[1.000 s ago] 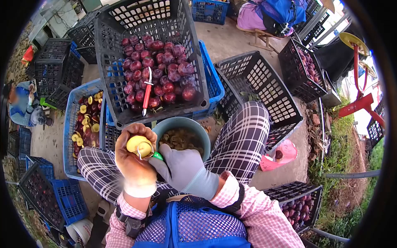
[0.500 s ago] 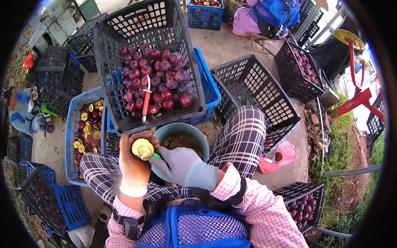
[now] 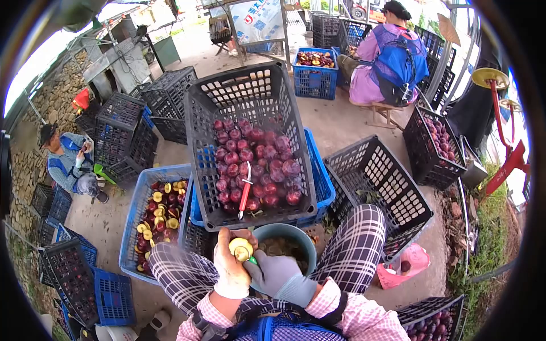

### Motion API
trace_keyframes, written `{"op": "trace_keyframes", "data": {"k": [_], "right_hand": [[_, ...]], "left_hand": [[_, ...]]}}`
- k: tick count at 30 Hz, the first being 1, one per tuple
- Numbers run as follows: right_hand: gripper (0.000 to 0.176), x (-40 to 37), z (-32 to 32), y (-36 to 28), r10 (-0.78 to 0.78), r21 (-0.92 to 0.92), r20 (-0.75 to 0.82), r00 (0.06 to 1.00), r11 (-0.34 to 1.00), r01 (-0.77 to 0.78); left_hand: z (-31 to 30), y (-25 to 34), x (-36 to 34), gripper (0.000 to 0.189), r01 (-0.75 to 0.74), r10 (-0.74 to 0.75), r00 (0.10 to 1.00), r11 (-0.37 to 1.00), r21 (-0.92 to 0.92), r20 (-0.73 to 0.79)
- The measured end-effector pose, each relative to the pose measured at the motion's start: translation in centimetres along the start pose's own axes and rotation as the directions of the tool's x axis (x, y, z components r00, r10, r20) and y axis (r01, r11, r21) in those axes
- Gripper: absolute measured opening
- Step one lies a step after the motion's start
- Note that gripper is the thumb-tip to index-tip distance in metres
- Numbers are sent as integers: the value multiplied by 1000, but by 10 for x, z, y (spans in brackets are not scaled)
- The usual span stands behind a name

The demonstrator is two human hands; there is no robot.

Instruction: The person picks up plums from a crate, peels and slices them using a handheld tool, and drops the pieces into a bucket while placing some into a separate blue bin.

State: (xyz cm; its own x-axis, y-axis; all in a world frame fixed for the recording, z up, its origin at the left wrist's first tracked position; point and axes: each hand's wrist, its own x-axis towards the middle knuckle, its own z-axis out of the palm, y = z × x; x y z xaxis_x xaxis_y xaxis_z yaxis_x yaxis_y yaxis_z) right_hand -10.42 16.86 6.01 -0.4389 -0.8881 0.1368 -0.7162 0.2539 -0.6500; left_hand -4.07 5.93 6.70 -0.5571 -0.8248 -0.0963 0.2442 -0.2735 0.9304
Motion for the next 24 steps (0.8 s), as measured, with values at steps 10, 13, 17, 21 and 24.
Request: {"op": "trace_keyframes", "data": {"k": [10,13,17,21,24], "right_hand": [[51,0,-10,11,-94,758,607,789,367,-540],[51,1,-15,22,-167,739,659,733,326,-590],[40,-8,-3,35,-245,774,415,876,602,-198],[39,-10,-34,37,-210,103,579,788,977,185],[32,-5,-36,50,-11,34,387,922,999,-3]], "left_hand": [[-18,-15,8,47,149,-142,983,987,-57,115],[-17,-11,5,49,408,-377,912,872,-269,159],[-16,-11,16,50,606,-606,759,526,-597,238],[-29,-9,43,47,482,-518,846,637,-601,129],[-35,-10,48,47,520,-526,836,668,-532,156]]}}
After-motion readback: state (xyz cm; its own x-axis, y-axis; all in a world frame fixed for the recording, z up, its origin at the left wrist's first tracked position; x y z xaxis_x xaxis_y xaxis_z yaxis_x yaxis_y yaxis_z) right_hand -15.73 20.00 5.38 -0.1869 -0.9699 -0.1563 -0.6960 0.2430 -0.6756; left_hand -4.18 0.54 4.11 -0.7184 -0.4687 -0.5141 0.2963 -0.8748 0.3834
